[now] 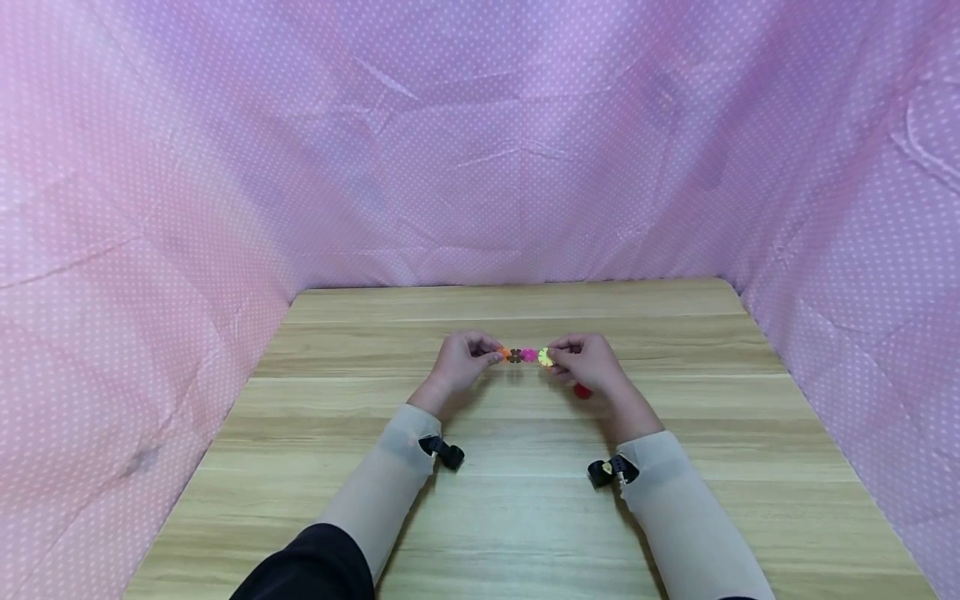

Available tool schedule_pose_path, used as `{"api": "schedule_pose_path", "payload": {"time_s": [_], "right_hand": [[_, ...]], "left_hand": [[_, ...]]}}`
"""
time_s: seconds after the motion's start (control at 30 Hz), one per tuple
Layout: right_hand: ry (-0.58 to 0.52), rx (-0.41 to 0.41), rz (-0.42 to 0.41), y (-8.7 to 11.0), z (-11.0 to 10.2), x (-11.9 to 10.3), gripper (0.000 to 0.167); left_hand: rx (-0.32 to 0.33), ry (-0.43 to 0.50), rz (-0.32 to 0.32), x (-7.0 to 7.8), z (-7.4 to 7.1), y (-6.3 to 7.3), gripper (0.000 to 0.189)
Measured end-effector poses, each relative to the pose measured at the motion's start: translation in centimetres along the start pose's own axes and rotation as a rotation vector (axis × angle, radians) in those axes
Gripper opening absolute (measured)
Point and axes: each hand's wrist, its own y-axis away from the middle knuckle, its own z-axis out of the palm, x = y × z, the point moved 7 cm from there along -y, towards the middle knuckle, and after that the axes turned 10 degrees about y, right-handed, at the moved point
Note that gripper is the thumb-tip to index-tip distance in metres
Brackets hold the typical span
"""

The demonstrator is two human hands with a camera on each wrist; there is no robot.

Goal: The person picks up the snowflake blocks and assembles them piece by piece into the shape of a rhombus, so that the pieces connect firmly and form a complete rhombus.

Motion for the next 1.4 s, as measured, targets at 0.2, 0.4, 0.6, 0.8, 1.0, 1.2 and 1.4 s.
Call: {"api": "schedule_pose_path", "payload": {"time_s": [0.2,0.4,0.6,0.8,1.0,1.2,1.4], "right_hand": [[-0.027,-0.029,0.017,0.2,0.0,0.1,0.028],[-0.062,-0.043,0.012,0.0,0.4,0.3,0.029],[-0.164,-0.044,0.006,-0.2,0.6,0.4,0.025],[-0.218,-0.071,-0.005,-0.1,0.9,0.0,0.024],[-0.219,-0.055,0.019,-0.1,0.9,-0.1,0.023],[-0.275,-0.017,0.037,-0.2,1.1,0.1,0.021],[-0.287,-0.013,0.038,0.0,1.2,-0.2,0.017]], "left_hand": [[-0.003,-0.001,0.011,0.0,0.1,0.0,0.006],[0.002,-0.018,0.034,0.1,0.3,-0.1,0.007],[0.000,-0.019,0.046,0.4,0.5,0.0,0.010],[0.000,-0.013,0.045,0.5,0.8,0.0,0.013],[0.012,-0.017,0.061,0.5,0.9,0.0,0.014],[0.024,-0.009,0.073,0.7,1.0,0.0,0.017],[0.036,-0.012,0.074,0.6,1.0,0.0,0.020]]}}
